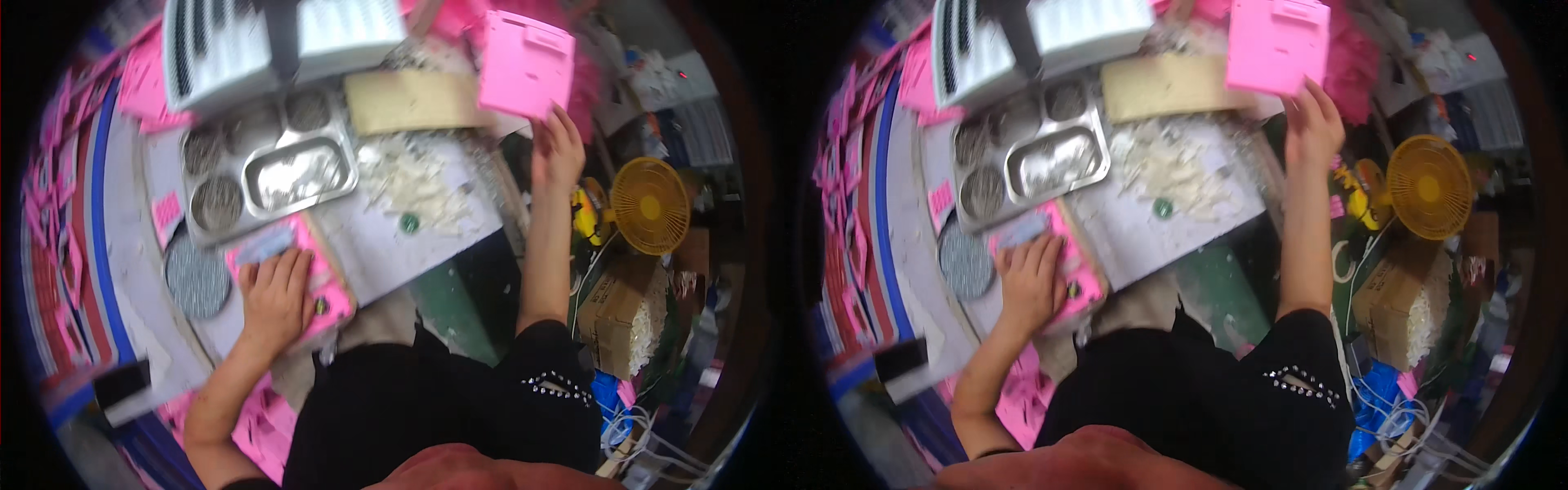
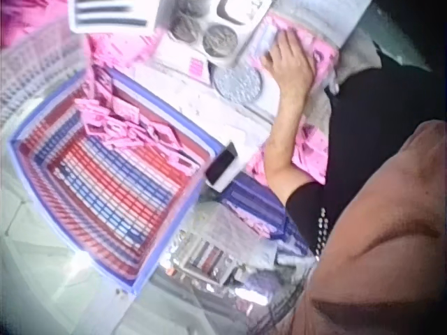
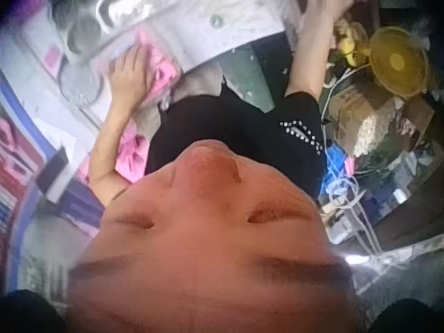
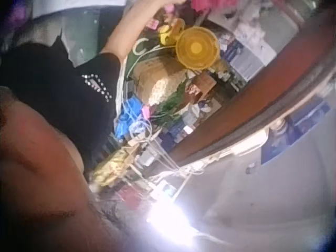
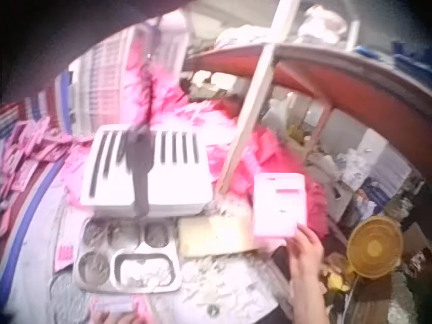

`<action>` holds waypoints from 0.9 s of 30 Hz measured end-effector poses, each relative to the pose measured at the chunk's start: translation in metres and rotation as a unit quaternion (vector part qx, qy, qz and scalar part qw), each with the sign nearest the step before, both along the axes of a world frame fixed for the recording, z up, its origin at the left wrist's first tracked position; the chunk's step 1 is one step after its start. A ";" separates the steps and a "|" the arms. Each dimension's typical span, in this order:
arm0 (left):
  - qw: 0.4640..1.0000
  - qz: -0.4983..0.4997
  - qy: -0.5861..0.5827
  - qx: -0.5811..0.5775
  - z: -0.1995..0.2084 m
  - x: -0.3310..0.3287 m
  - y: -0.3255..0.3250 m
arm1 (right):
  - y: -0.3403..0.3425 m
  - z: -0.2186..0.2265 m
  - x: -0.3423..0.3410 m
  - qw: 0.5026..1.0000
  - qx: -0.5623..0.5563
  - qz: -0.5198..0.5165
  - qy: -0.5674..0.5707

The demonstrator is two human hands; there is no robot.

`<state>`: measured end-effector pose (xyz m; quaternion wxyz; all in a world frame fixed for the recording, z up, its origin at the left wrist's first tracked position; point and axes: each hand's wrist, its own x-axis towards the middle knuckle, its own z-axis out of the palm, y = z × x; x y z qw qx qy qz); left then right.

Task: Assembling the electronic components and housing of a pink plastic toy using a soldering iron and electric screwdriver.

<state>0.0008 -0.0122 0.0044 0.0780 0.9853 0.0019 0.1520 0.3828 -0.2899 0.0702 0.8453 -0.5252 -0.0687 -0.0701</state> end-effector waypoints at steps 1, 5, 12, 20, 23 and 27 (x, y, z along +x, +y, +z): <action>1.000 0.007 0.020 -0.011 0.001 -0.001 -0.002 | -0.020 -0.013 -0.030 0.999 -0.009 0.040 0.012; 0.997 -0.012 -0.054 -0.054 0.007 0.006 -0.002 | -0.047 -0.039 -0.135 0.990 -0.014 0.115 0.081; 0.707 0.064 -0.087 -0.699 0.045 -0.005 -0.004 | 0.075 -0.028 -0.210 0.908 0.049 0.396 0.126; 0.827 0.162 -0.195 -0.502 0.051 0.006 0.039 | 0.145 -0.013 -0.194 0.825 -0.342 0.421 -0.159; 0.893 0.216 -0.099 -0.383 0.039 -0.027 0.019 | 0.103 -0.030 -0.226 0.802 -0.409 0.401 -0.169; 0.929 0.172 -0.039 -0.326 0.017 -0.046 -0.003 | 0.065 -0.061 -0.256 0.780 -0.431 0.434 -0.132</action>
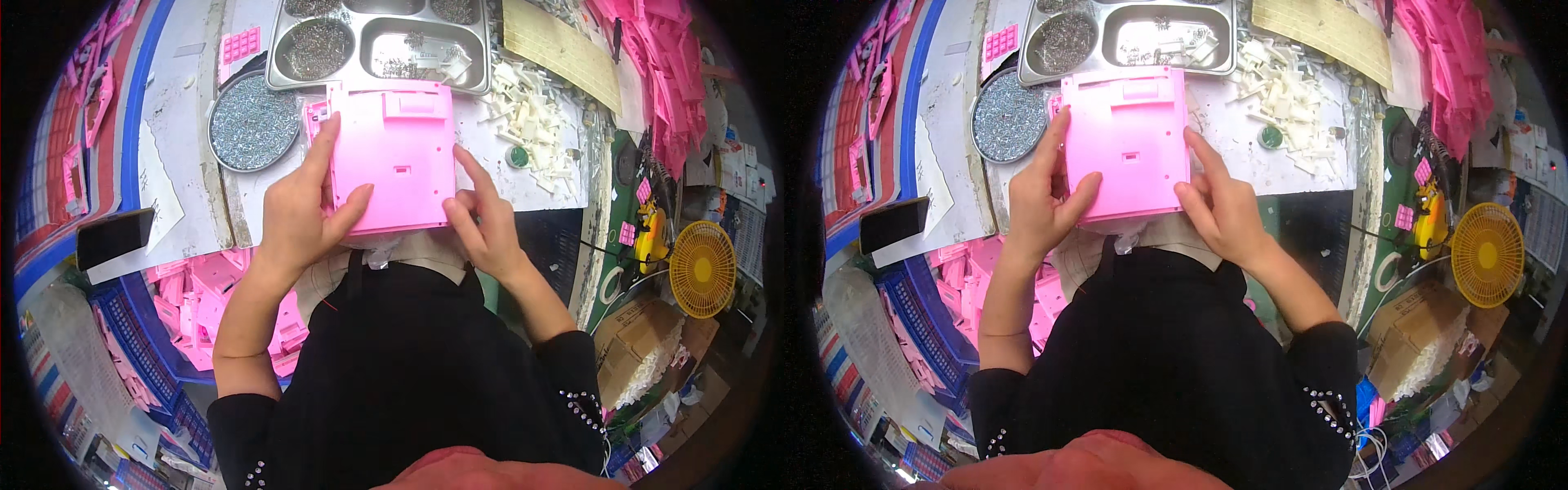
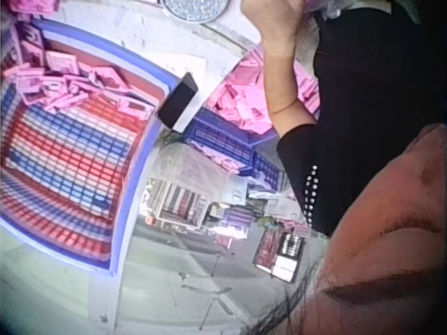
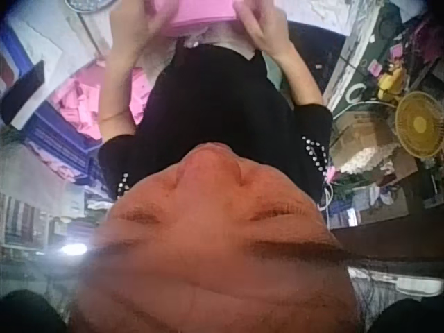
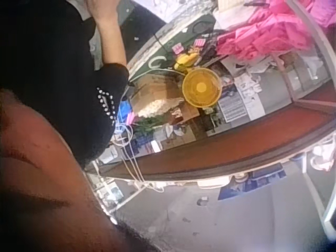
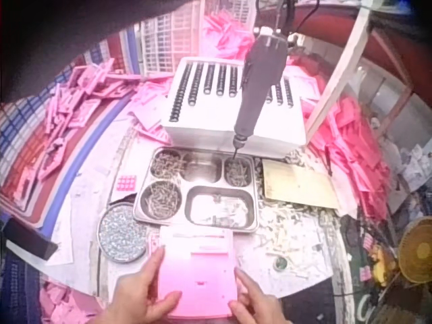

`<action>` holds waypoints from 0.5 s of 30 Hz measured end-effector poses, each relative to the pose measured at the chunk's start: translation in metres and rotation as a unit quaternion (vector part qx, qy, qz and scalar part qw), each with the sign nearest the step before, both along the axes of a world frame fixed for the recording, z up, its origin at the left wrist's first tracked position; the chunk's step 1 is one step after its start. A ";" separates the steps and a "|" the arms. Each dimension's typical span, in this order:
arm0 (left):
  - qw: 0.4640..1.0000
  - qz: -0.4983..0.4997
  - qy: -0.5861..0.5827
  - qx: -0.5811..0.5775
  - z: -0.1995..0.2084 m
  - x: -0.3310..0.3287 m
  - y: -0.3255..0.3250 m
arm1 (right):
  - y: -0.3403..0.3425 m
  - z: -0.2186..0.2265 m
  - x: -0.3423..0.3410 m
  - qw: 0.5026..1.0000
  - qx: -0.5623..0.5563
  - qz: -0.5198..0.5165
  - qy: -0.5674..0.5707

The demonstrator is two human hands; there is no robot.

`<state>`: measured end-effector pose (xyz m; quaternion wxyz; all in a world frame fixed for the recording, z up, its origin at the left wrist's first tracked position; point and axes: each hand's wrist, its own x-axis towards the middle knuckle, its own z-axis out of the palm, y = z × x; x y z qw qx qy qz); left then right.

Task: Assembling the electronic components and housing of a pink plastic toy using a soldering iron and electric screwdriver.

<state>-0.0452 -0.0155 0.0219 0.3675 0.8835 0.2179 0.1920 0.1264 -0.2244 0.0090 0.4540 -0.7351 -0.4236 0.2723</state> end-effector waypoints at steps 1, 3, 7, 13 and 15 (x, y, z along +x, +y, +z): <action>1.000 0.008 0.013 -0.014 -0.003 -0.001 -0.002 | -0.001 -0.006 -0.002 1.000 -0.014 0.003 0.000; 0.998 0.024 0.039 -0.043 -0.009 -0.005 -0.001 | 0.002 -0.008 -0.002 0.999 -0.034 0.010 0.007; 0.998 0.019 -0.025 -0.057 -0.023 -0.012 0.002 | 0.009 -0.010 0.002 0.997 -0.053 0.035 0.038; 0.975 0.104 -0.003 -0.197 -0.013 -0.020 -0.010 | 0.020 0.002 0.014 0.992 -0.085 0.087 0.025; 0.977 0.125 -0.012 -0.171 -0.014 -0.021 -0.016 | 0.021 0.004 0.015 0.990 -0.096 0.101 0.003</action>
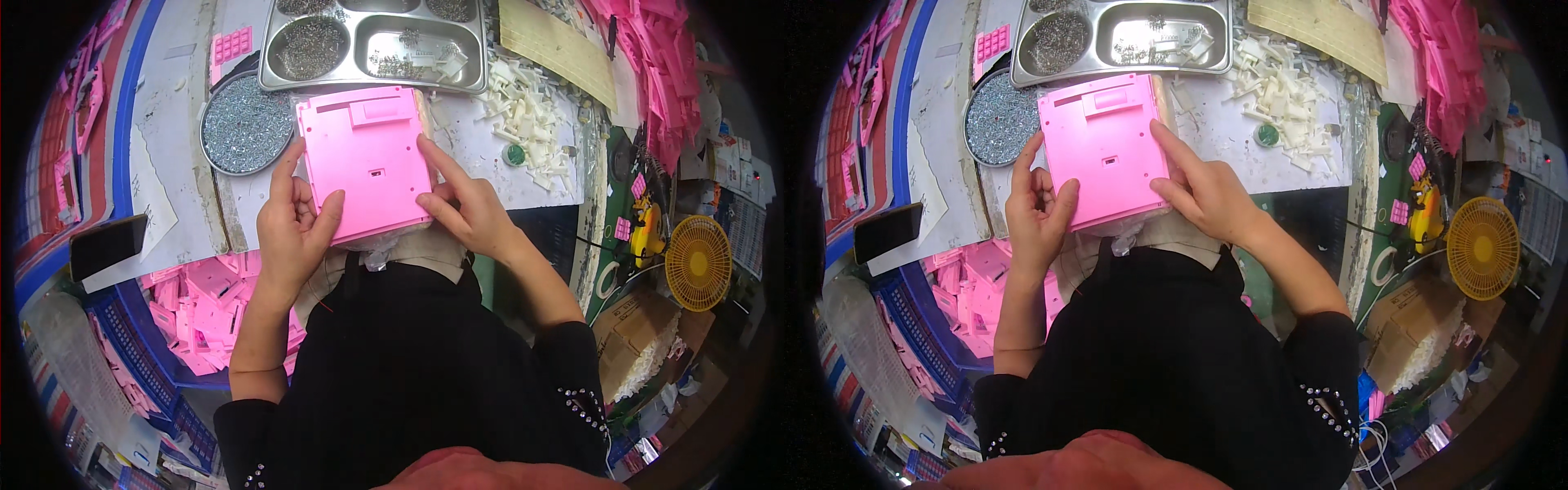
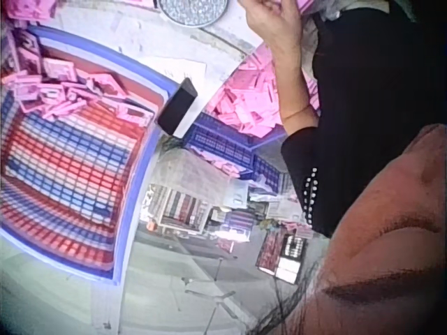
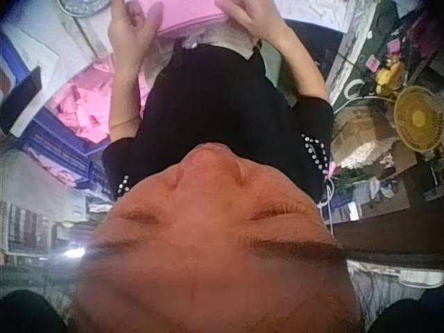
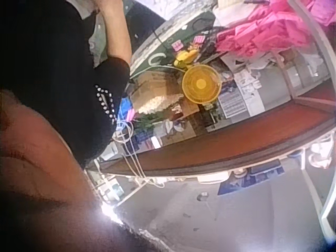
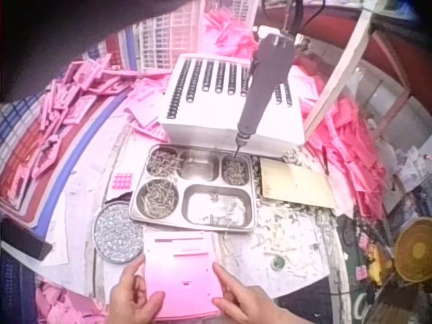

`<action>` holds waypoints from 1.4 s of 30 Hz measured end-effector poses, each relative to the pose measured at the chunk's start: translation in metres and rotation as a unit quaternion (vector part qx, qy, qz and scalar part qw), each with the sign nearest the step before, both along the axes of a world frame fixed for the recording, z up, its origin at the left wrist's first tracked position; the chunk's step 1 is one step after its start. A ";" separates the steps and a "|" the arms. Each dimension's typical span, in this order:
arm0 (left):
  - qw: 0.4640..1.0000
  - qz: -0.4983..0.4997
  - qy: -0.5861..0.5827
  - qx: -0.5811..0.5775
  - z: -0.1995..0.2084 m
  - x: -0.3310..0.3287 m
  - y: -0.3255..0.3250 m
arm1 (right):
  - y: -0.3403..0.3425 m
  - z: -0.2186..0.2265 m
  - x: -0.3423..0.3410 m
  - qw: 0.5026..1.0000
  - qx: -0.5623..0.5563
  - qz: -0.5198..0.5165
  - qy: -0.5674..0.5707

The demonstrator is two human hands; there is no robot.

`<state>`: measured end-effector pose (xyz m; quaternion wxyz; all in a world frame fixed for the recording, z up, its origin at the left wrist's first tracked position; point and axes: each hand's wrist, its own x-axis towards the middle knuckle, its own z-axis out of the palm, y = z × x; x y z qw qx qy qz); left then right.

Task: Assembling the electronic components and housing of a pink plastic toy using a soldering iron and electric screwdriver.

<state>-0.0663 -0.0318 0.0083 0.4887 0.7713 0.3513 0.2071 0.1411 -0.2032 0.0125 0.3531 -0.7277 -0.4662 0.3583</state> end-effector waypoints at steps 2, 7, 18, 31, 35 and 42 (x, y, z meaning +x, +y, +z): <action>0.999 0.014 0.014 0.045 -0.002 0.000 -0.004 | 0.001 -0.002 -0.001 0.999 0.013 0.013 -0.049; 0.998 0.029 0.027 0.044 -0.019 -0.008 -0.008 | 0.006 0.010 -0.004 0.988 -0.048 0.056 -0.138; 0.983 0.006 -0.117 -0.140 -0.018 -0.039 -0.010 | 0.074 0.030 -0.016 0.910 0.224 0.210 -0.278; 0.993 -0.100 -0.044 -0.036 -0.016 -0.056 0.015 | 0.097 0.000 -0.038 0.891 0.226 0.293 -0.263; 0.980 0.053 0.011 0.192 0.007 -0.034 0.087 | 0.099 0.005 -0.036 0.884 0.231 0.305 -0.268; 0.926 -0.032 0.137 0.350 -0.022 -0.020 0.128 | 0.115 0.021 -0.015 0.913 0.204 0.334 -0.115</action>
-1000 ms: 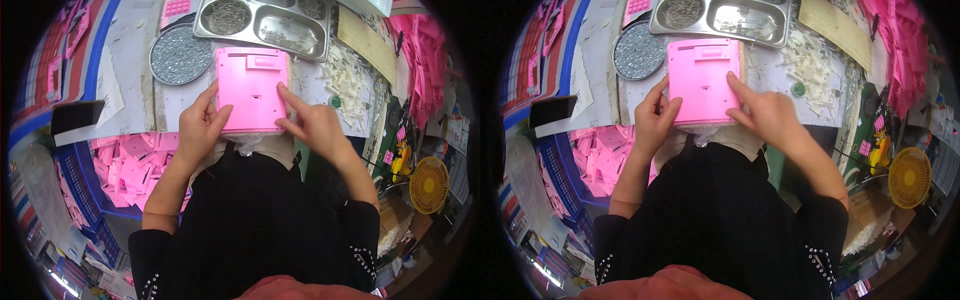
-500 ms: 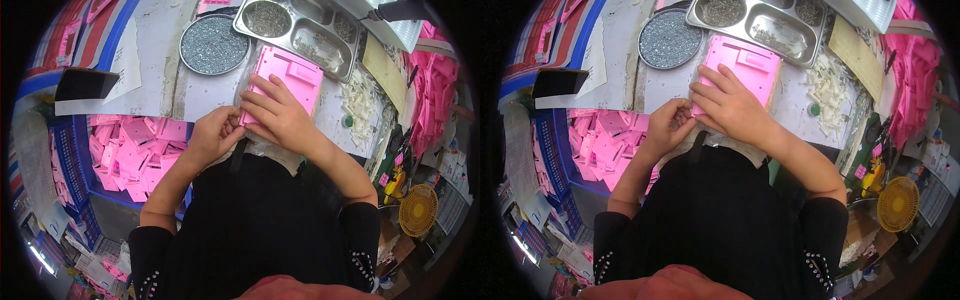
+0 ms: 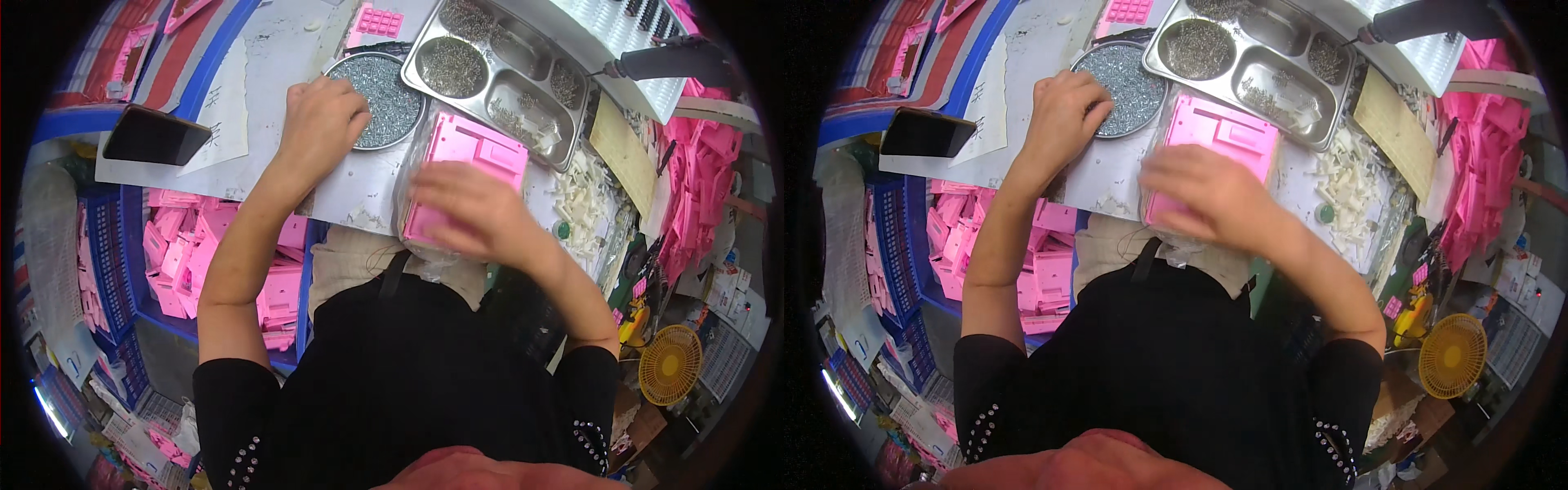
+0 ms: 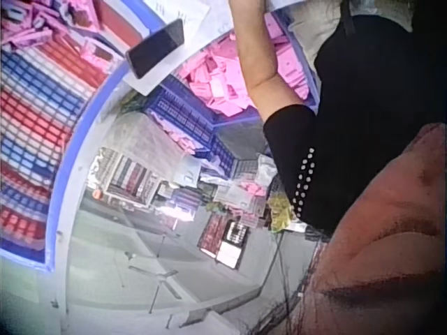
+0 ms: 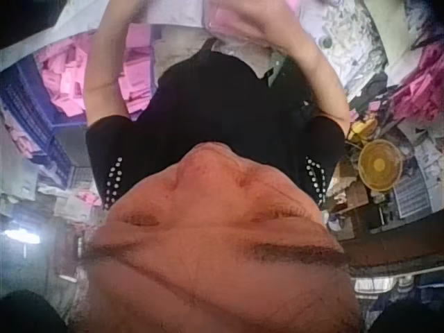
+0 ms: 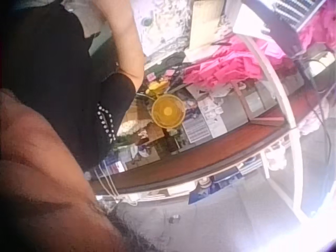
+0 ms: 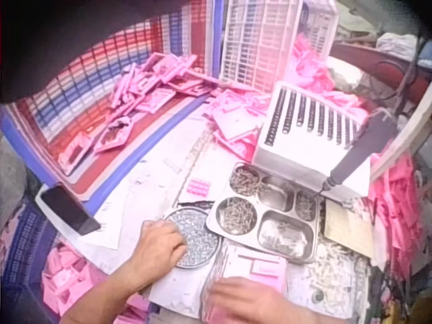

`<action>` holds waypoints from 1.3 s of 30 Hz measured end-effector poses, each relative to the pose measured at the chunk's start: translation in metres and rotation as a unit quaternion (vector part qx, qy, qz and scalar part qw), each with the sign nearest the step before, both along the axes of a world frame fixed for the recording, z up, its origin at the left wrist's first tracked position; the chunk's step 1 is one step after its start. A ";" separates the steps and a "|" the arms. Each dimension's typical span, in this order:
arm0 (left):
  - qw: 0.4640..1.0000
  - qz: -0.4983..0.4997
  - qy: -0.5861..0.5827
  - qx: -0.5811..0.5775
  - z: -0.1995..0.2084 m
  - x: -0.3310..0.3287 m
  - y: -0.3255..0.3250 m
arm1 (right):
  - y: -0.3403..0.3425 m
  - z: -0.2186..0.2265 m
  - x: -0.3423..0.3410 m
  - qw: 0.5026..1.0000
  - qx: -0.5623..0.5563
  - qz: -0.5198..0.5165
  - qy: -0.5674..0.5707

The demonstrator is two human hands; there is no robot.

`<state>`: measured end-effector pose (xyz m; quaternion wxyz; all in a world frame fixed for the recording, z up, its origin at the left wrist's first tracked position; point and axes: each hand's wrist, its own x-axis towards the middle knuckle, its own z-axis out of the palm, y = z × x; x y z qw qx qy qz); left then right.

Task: Assembling the electronic components and housing of a pink plastic toy using a soldering iron and electric screwdriver.

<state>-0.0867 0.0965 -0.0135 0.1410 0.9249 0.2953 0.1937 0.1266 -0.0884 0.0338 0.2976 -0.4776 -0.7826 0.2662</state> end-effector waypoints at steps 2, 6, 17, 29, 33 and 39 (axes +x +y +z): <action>0.999 0.017 -0.018 0.023 -0.003 0.005 0.001 | 0.041 0.011 0.004 0.986 0.086 -0.082 -0.113; 0.997 0.024 -0.013 0.076 -0.014 0.011 0.004 | 0.142 -0.024 -0.010 0.910 0.175 -0.101 -0.363; 0.976 -0.066 -0.144 -0.147 0.012 0.034 -0.032 | 0.176 -0.033 -0.003 0.900 0.130 -0.090 -0.407; 0.987 -0.106 -0.027 -0.121 0.021 0.067 -0.041 | 0.027 0.011 0.086 0.941 -0.041 -0.307 0.134; 0.987 -0.115 -0.006 -0.116 0.032 0.063 -0.039 | -0.023 0.003 0.086 0.890 -0.117 -0.321 0.303; 0.924 -0.213 -0.250 -0.197 0.067 0.089 -0.085 | -0.046 0.000 0.063 0.811 -0.205 -0.223 0.500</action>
